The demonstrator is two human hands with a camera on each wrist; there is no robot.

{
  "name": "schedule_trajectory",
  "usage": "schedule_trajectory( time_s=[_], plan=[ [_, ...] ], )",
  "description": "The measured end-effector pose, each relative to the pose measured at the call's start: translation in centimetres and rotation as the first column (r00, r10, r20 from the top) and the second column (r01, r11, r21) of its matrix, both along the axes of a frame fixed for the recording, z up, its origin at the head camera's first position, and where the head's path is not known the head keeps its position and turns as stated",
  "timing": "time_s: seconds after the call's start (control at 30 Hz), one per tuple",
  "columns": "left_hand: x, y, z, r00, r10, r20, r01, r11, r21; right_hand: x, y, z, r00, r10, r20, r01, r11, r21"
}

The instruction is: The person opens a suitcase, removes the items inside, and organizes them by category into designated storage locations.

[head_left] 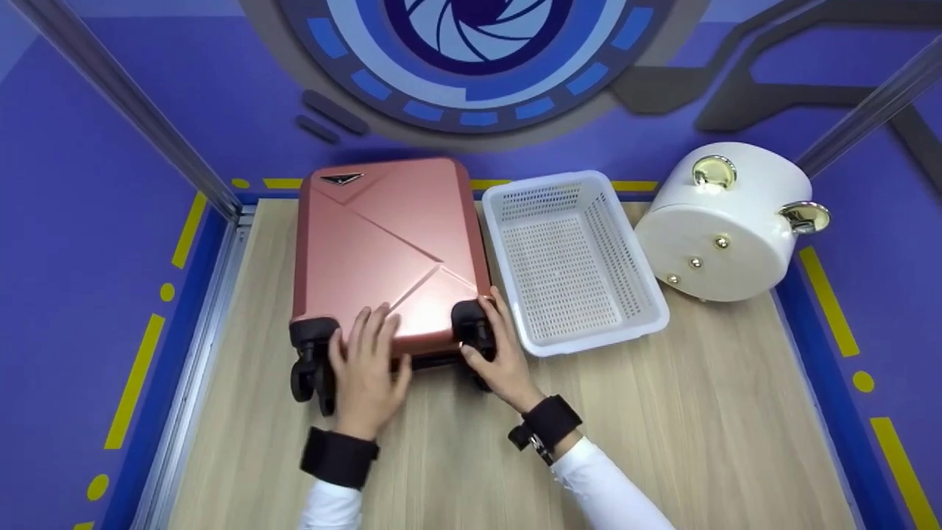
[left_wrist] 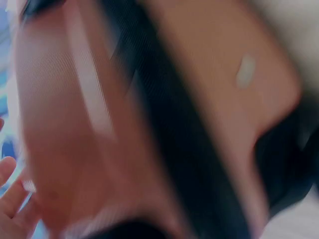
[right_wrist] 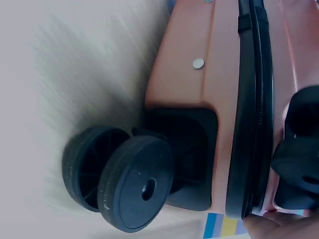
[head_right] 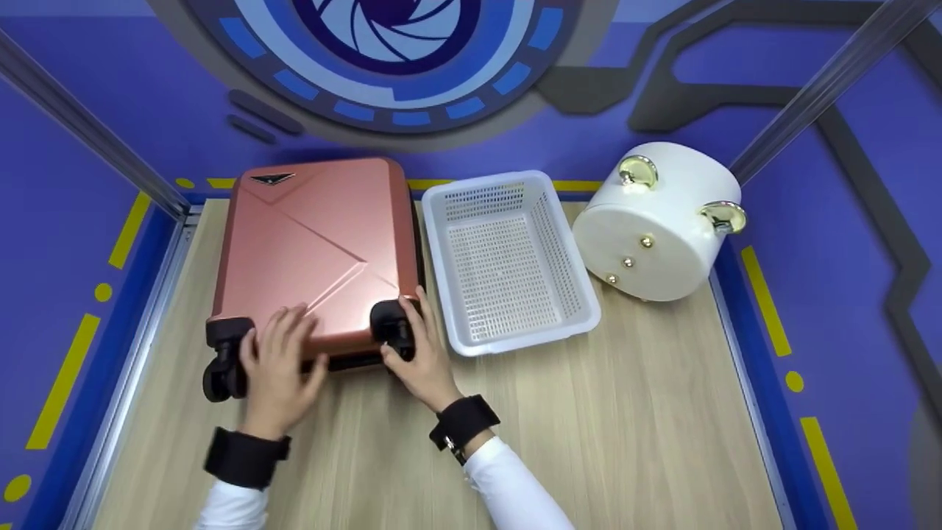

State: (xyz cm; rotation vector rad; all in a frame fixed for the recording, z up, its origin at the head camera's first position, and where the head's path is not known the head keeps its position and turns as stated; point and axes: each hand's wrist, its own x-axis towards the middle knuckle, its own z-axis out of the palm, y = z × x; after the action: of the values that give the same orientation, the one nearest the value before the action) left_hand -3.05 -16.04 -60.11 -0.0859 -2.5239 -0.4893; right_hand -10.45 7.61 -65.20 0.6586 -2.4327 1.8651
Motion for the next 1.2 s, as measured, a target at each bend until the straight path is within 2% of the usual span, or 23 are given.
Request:
schedule_trajectory(
  time_s=[0.07,0.13,0.2,0.33,0.4,0.57,0.7,0.9,1.07,1.2],
  plan=[
    [0.2,1.0,-1.3,0.998,0.042,0.055,-0.036,0.994,-0.106,0.2,0.0,-0.1,1.000,0.006,0.008,-0.006,1.000,0.007],
    [0.0,1.5,-2.4,0.994,0.088,0.062,-0.075,0.979,-0.192,0.5,0.1,-0.1,1.000,-0.002,0.007,0.002,1.000,0.028],
    [-0.3,1.7,-3.1,0.992,0.121,0.034,-0.109,0.962,-0.249,1.0,0.2,-0.2,0.999,-0.035,-0.019,0.036,0.996,0.077],
    [-0.9,1.9,-3.8,0.991,0.132,-0.033,-0.136,0.949,-0.286,2.3,0.2,-0.3,0.987,-0.113,-0.117,0.132,0.977,0.168],
    [-0.9,1.8,-3.9,0.990,0.132,-0.051,-0.141,0.947,-0.289,2.7,-0.1,-0.3,0.976,-0.144,-0.161,0.172,0.970,0.174],
    [-0.9,1.5,-3.7,0.990,0.128,-0.051,-0.137,0.950,-0.280,3.2,-0.9,0.3,0.958,-0.210,-0.194,0.239,0.961,0.138],
    [-1.0,1.2,-3.6,0.990,0.118,-0.079,-0.135,0.952,-0.274,3.4,-1.1,1.3,0.953,-0.236,-0.190,0.262,0.957,0.126],
    [-1.1,0.7,-3.7,0.979,0.145,-0.146,-0.182,0.939,-0.291,3.8,-1.4,2.9,0.944,-0.248,-0.218,0.276,0.955,0.107],
    [-1.2,0.5,-3.7,0.963,0.184,-0.198,-0.228,0.946,-0.230,4.2,-1.9,3.8,0.917,-0.256,-0.305,0.296,0.951,0.093],
    [-1.1,0.4,-3.6,0.953,0.192,-0.234,-0.229,0.963,-0.142,4.6,-2.1,3.8,0.902,-0.243,-0.356,0.293,0.952,0.093]
  ],
)
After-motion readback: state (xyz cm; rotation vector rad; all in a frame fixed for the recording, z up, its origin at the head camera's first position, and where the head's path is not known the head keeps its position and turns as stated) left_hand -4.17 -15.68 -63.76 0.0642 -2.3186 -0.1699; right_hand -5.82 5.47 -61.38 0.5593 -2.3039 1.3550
